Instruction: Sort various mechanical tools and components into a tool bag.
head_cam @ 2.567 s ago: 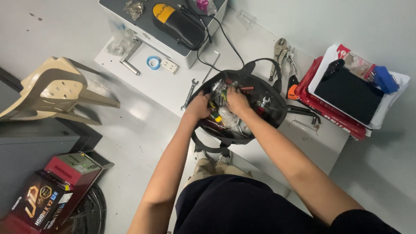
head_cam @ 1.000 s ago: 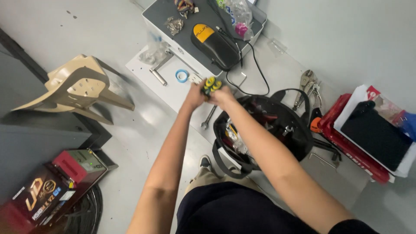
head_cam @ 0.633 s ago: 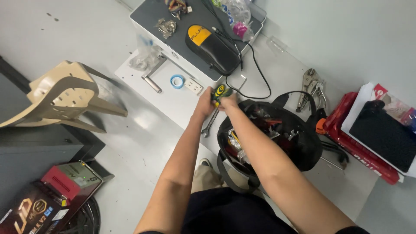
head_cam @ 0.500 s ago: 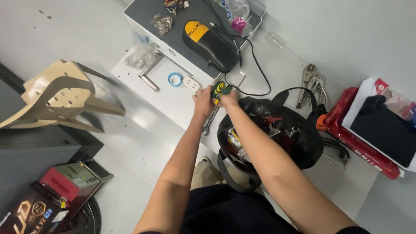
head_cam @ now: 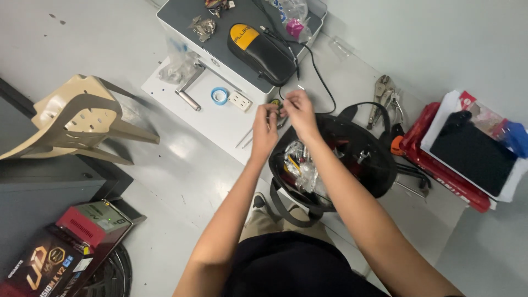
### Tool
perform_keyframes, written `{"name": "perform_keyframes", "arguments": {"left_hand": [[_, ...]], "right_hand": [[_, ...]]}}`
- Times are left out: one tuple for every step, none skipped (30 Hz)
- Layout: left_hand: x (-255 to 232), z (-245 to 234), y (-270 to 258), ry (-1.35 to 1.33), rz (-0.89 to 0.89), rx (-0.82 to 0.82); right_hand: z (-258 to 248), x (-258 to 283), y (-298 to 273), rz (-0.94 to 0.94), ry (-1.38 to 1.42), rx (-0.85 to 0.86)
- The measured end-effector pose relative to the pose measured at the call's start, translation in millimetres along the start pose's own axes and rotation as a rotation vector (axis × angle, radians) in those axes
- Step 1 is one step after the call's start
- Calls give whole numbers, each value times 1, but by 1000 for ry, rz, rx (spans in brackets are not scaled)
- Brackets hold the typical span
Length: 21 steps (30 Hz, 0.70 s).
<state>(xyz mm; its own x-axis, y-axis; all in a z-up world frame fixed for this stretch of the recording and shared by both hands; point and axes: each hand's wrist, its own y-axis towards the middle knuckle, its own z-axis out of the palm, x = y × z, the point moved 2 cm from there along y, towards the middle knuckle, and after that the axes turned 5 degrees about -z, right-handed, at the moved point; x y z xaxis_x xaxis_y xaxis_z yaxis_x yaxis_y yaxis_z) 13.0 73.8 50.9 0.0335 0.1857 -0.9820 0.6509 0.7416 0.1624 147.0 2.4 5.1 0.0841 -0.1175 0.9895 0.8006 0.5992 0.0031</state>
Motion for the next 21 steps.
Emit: {"name": "perform_keyframes", "arguments": {"left_hand": [[-10,4,-7,1,-1,3],[-20,9,-15,-30,7,4],[-30,15,-24,-60,15,4],[-36,19,-30,-62,13,11],[-41,23,-36,-111,-37,50],[-47,28,-43,-160,-88,88],[-37,32,-50,-163,-90,92],[-27,35,-55,-45,-115,171],[-17,39,-61,73,-138,250],[9,44,-66,72,-136,252],[34,51,-72,282,-36,386],[61,56,-80,497,60,517],[69,58,-83,499,57,517],[80,63,-89,705,20,680],[92,67,-95,911,-18,842],[105,71,-99,910,-19,846],[119,76,-103,1028,64,877],[132,79,-108,1146,149,907],[137,79,-111,1147,148,911],[141,80,-110,1173,158,897],[145,82,-109,1199,168,882]], "right_hand": [[-4,15,-10,1,1,-3],[-9,31,-21,-69,3,24],[-15,47,-33,-139,5,50],[-21,52,-44,-138,3,44],[-26,58,-55,-155,5,41],[-32,64,-65,-172,6,39],[-45,44,-78,-171,3,35],[-56,25,-89,-231,-132,25],[-67,6,-101,-289,-268,15],[-76,-2,-110,-290,-269,13],[-83,-13,-119,-243,-497,126],[-89,-26,-131,-189,-720,243],[-94,-28,-138,-187,-718,244],[-98,-31,-147,-174,-753,318],[-103,-35,-156,-159,-788,392],[-107,-28,-158,-155,-788,391],[-109,-22,-160,-120,-835,479],[-110,-17,-164,-85,-880,568],[-109,-13,-168,-82,-877,566],[-109,-8,-169,-103,-893,568],[-109,-3,-169,-123,-908,570]]}}
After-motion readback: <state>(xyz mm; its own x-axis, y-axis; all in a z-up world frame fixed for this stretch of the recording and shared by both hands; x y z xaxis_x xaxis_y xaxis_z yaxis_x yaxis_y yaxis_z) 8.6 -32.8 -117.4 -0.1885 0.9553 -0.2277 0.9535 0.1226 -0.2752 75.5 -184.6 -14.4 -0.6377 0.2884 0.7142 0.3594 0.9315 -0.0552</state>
